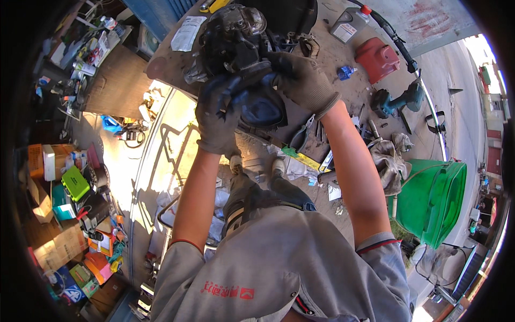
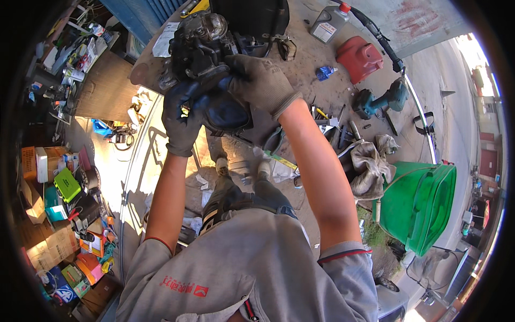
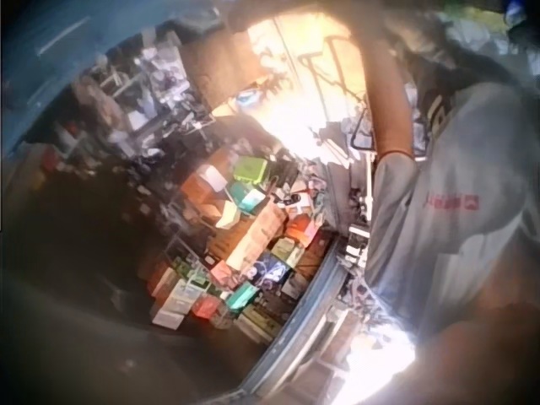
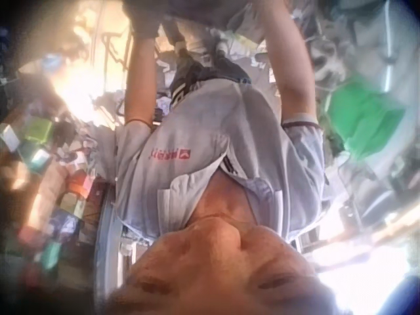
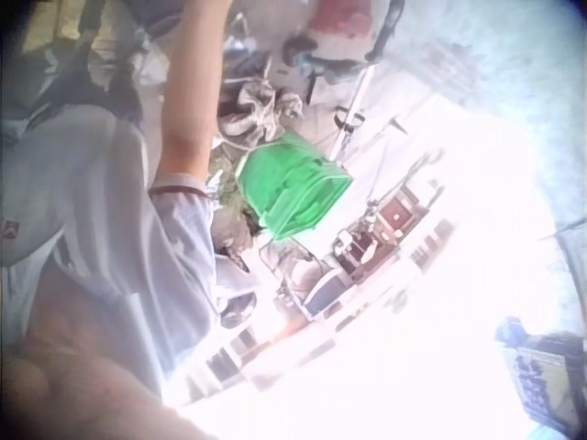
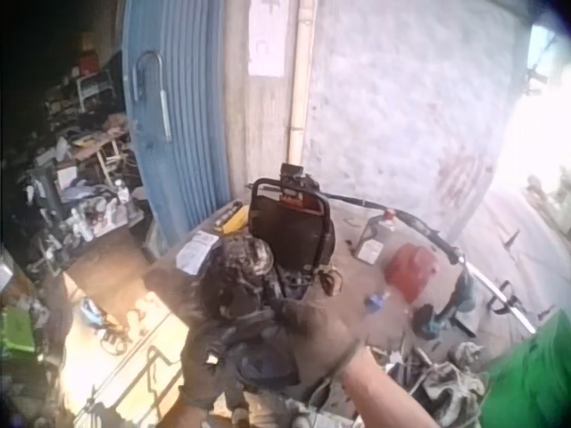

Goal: The person works on a small engine mounted on a workbench, using a wrench to tighten bolts and adjusting components. They handle a green bucket and various tools while assembling parts of the engine.

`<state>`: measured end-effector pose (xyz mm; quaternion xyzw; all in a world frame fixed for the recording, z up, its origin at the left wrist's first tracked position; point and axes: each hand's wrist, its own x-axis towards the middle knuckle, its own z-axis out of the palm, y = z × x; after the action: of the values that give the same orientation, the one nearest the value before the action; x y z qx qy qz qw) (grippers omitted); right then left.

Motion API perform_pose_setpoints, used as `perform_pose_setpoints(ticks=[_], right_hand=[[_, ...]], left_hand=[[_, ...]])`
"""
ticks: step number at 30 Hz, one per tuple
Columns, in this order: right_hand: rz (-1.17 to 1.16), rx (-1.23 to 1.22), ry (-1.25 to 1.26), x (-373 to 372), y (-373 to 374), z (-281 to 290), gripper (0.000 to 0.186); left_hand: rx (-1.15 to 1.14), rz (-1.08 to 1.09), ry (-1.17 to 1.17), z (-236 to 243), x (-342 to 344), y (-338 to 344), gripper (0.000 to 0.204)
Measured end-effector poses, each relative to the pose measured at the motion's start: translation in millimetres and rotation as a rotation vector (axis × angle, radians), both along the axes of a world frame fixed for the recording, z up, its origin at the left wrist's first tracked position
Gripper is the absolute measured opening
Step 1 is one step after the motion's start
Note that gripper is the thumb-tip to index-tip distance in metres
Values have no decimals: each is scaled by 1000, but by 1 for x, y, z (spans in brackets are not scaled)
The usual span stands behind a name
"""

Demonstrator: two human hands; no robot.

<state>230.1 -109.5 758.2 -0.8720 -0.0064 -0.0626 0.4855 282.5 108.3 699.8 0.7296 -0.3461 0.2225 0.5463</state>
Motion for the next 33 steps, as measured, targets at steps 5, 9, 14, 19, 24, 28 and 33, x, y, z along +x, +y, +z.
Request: perform_pose_setpoints(ticks=[5,9,14,19,24,28,33], right_hand=[[83,-301,-217,7,5,-8,57],[126,-196,-284,14,-2,-43,70],[66,-271,-290,9,8,-31,69],[81,-221,-74,8,13,-6,66],[37,-371,-54,12,10,1,48],[64,-299,-120,15,5,-8,47],[81,-161,-234,22,3,-35,48]], left_hand=[[-178,39,255,-6,-4,-3,26],[-133,-2,325,-14,-4,4,39],[86,-68,187,-16,0,23,56],[29,-28,227,-25,2,17,56],[-33,-71,424,-5,-2,10,60],[-165,-280,553,-11,9,12,63],[-297,-439,748,-14,3,17,61]])
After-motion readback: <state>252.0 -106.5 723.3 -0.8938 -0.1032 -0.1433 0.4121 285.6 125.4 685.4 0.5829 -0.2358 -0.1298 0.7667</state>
